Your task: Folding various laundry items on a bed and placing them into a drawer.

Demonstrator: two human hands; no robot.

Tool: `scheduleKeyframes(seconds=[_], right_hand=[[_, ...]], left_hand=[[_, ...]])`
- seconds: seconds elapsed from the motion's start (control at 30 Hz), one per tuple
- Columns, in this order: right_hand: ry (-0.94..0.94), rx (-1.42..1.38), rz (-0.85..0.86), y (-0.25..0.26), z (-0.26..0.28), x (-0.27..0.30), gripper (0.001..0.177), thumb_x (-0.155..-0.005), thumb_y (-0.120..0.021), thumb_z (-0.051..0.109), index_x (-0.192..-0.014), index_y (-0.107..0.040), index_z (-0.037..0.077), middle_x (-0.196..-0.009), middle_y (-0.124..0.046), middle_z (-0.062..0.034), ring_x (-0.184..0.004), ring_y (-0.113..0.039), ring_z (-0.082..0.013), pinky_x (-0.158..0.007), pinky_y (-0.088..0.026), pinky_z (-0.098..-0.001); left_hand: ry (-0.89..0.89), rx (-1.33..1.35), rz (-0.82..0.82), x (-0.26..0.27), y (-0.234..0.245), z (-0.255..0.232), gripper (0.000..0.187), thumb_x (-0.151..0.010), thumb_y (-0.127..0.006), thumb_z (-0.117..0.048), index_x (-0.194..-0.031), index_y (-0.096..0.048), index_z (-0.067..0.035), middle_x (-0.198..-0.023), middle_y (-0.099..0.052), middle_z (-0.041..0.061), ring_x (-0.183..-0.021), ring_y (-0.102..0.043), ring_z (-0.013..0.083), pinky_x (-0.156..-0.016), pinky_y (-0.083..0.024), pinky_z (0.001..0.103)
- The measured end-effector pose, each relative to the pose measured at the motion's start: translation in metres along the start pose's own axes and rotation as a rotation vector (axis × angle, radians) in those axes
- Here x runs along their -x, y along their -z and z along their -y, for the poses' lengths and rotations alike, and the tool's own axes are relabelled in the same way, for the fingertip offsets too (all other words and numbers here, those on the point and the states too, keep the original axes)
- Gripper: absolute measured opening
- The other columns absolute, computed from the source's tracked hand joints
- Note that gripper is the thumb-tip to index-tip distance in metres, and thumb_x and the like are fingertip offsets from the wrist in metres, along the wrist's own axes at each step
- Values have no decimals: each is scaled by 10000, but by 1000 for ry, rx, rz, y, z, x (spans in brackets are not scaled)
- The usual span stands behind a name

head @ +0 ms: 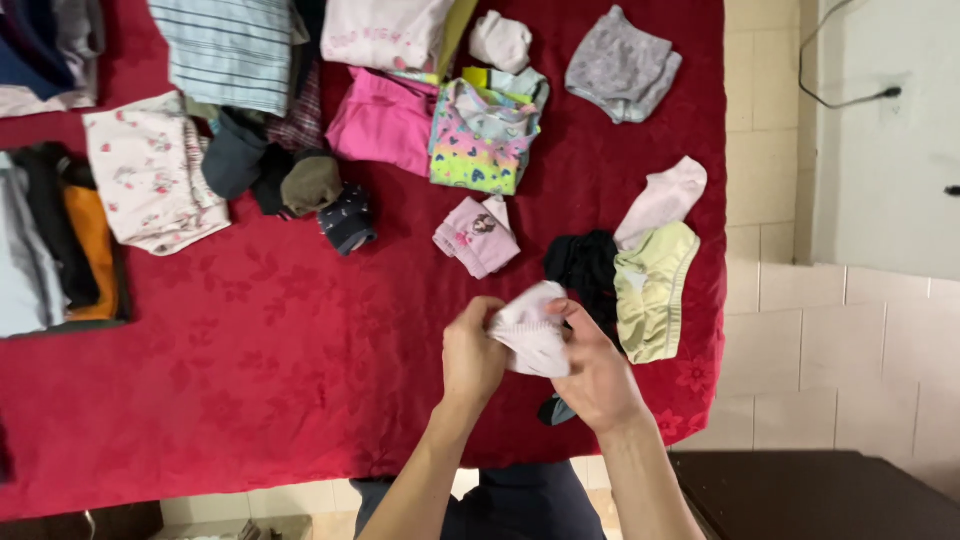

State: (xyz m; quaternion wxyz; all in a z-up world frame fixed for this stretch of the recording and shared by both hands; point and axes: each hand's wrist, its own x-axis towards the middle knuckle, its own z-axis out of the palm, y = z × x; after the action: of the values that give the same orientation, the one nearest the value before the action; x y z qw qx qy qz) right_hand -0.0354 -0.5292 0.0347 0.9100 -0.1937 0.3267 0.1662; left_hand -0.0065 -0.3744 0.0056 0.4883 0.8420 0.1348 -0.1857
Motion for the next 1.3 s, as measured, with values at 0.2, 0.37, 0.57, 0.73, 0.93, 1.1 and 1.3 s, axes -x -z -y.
scheduleKeyframes(seconds=[0.2, 0.37, 0.57, 0.73, 0.93, 1.1, 1.3], right_hand=[[159, 1414, -234, -30, -11, 5, 342, -843, -697, 33, -1171, -621, 90, -890, -668, -162, -847, -639, -247, -755, -530, -355], [316, 1645, -530, -44, -23, 7, 215, -861, -699, 138, -1072, -682, 100, -834, -743, -142, -757, -733, -237, -674, -546, -367], [543, 1730, -338, 4, -44, 2, 232, -852, -579, 31, -1021, -730, 83, -946, -753, -157, -854, -738, -286, -733, -562, -382], [60, 531, -63, 37, -54, 11, 263, -864, -538, -36, -1073, -690, -86, -989, -711, -183, -889, -682, -281, -791, -534, -406], [-170, 109, -45, -12, -60, 43, 493, -710, -539, 57, -1174, -644, -68, -1040, -760, -137, -937, -734, -236, -842, -563, -358], [-634, 172, 589, 51, -78, 45, 599, -782, -858, 94, -1283, -559, -43, -1139, -707, -120, -1101, -690, -257, -1025, -532, -399], [-364, -173, 538, -7, -97, 42, 787, -705, -900, 201, -1367, -526, -2, -1293, -647, -81, -1223, -635, -222, -1099, -499, -365]], left_hand=[[266, 888, 308, -7, 17, 30, 558, -772, -537, 153, -1286, -555, -64, -977, -730, 112, -922, -711, 199, -851, -562, 312], [365, 1106, 482, 14, 46, 24, 479, -876, -548, 20, -1351, -539, -43, -1072, -695, 100, -978, -664, 195, -883, -522, 334], [486, 1279, 625, 32, 77, -10, 379, -883, -500, -164, -1236, -568, -46, -1047, -721, 88, -971, -699, 192, -881, -551, 347], [237, 1008, 472, 27, 59, 28, 263, -1025, -555, -263, -1137, -664, -51, -721, -563, -2, -651, -550, 93, -589, -459, 262], [26, 741, 317, 18, 42, 26, 266, -1061, -625, -261, -890, -659, -61, -706, -490, -66, -632, -415, 24, -547, -334, 218], [152, 1070, 711, 47, 28, 22, 92, -974, -670, -195, -928, -668, -115, -675, -532, -70, -554, -431, 29, -467, -319, 210], [152, 1074, 574, 40, 40, 39, 174, -1009, -643, -271, -1005, -660, -98, -826, -625, -24, -735, -582, 72, -651, -472, 239]])
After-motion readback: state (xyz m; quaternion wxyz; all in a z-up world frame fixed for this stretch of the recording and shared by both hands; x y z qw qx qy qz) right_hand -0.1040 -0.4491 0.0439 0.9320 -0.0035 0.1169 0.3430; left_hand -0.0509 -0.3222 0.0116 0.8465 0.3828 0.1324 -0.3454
